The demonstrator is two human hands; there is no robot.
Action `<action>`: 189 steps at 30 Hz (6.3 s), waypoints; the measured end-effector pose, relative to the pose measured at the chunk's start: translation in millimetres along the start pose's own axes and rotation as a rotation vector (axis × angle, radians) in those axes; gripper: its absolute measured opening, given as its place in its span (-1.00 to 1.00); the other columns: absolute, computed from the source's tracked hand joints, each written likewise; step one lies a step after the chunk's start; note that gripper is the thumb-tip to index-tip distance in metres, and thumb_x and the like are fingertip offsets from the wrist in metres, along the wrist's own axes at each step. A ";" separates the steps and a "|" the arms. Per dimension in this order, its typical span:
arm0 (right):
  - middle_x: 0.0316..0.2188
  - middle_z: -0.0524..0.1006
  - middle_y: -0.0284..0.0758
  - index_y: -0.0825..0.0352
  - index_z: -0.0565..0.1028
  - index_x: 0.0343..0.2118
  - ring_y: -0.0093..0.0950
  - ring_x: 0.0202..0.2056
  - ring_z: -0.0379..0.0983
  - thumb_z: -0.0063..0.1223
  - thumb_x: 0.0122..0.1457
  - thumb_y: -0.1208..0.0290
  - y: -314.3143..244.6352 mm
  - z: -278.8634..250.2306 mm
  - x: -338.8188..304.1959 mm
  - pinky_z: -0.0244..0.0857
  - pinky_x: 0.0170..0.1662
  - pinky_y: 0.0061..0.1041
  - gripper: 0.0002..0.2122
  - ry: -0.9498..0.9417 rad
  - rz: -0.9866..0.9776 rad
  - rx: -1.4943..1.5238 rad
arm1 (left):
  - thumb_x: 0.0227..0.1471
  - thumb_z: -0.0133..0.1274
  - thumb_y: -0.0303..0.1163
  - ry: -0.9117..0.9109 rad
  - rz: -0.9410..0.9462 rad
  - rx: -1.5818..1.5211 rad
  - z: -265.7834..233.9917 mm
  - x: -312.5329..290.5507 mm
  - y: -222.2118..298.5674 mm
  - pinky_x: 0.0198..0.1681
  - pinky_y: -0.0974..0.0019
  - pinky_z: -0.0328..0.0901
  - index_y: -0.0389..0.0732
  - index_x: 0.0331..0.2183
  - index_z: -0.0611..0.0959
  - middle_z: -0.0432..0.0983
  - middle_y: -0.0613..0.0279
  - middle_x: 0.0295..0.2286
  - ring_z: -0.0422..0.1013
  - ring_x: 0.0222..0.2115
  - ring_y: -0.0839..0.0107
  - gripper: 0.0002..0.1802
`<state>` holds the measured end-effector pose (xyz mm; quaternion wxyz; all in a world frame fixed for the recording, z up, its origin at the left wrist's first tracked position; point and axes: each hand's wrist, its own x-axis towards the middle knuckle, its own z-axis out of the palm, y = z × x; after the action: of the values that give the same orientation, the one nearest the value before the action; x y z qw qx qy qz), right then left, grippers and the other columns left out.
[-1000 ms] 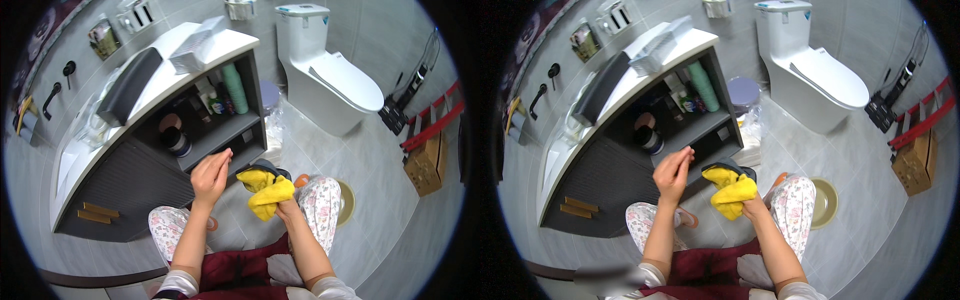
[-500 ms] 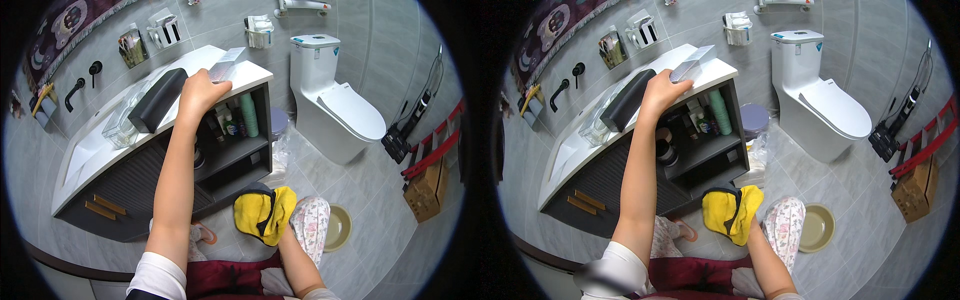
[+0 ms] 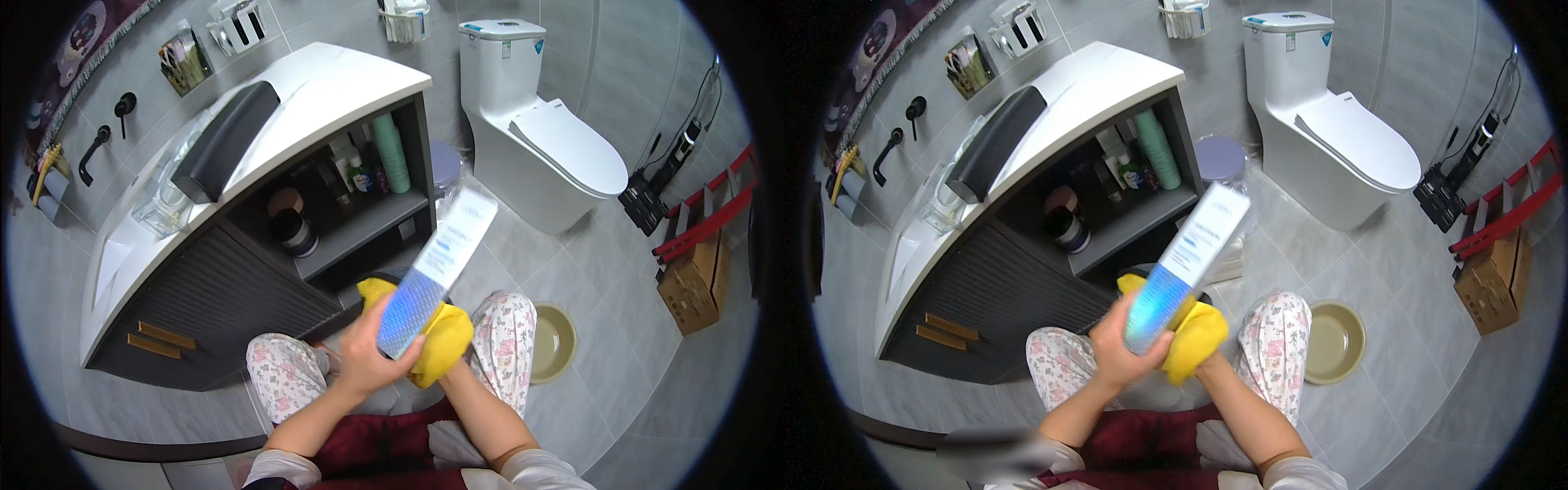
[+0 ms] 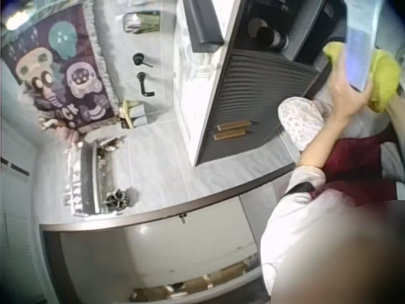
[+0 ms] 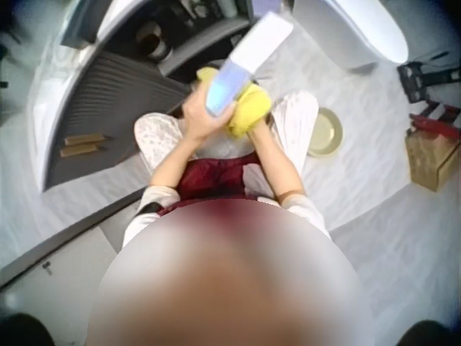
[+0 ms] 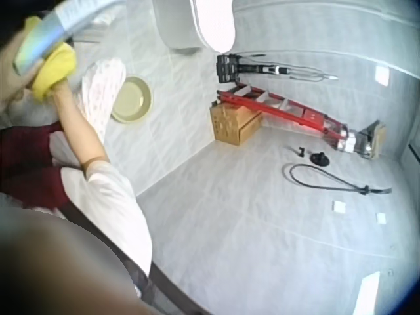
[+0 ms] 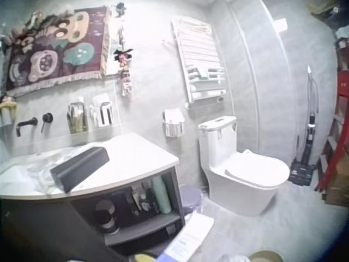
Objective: The person sits on the bathroom floor and wipes various items inside a vanity cabinet using a yellow cloth. They clean a black rectangular object, a silver box, a clear plastic organizer, and the cabinet's interior shelves and door. The person handles items one by one, wiping them thoroughly before placing them back.
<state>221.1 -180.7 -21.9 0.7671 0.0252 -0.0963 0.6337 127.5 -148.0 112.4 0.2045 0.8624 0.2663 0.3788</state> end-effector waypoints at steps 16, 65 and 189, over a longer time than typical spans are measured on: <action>-0.17 0.44 -0.27 0.35 0.35 -0.09 -0.36 -0.14 0.38 0.22 -0.21 -0.06 -54.5 -9.2 26.1 0.27 -0.04 -0.31 -0.32 0.137 -0.248 -0.151 | -0.38 0.26 -0.33 -0.235 -0.125 -0.177 10.4 -57.8 -58.1 -0.25 0.29 0.35 -0.32 -0.08 0.40 0.49 0.00 -0.31 0.48 -0.32 0.23 -0.27; -0.39 0.50 -0.22 0.39 0.41 -0.27 -0.35 -0.37 0.48 0.12 -0.07 0.31 -72.5 -1.0 26.1 0.40 -0.24 -0.42 -0.68 0.496 -0.265 -0.282 | -0.45 0.19 -0.53 -0.219 0.143 -0.152 1.5 -69.3 -78.9 -0.08 0.24 0.29 -0.37 -0.07 0.39 0.36 -0.07 -0.11 0.35 -0.11 0.08 -0.27; -0.36 0.45 -0.38 0.34 0.39 -0.25 -0.55 -0.33 0.40 0.22 -0.07 0.48 -96.0 28.0 -6.6 0.30 -0.25 -0.54 -0.70 0.931 -0.539 -0.422 | 0.03 -0.06 -0.48 0.072 -0.927 -1.372 190.9 75.7 -219.9 -0.14 0.24 0.42 -0.48 -0.13 0.27 0.36 -0.09 -0.21 0.40 -0.20 0.03 -0.62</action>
<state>310.5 -210.3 12.4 0.8516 -0.3860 0.1369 0.3273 249.3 40.0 -88.5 0.8119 0.3364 0.3110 0.3619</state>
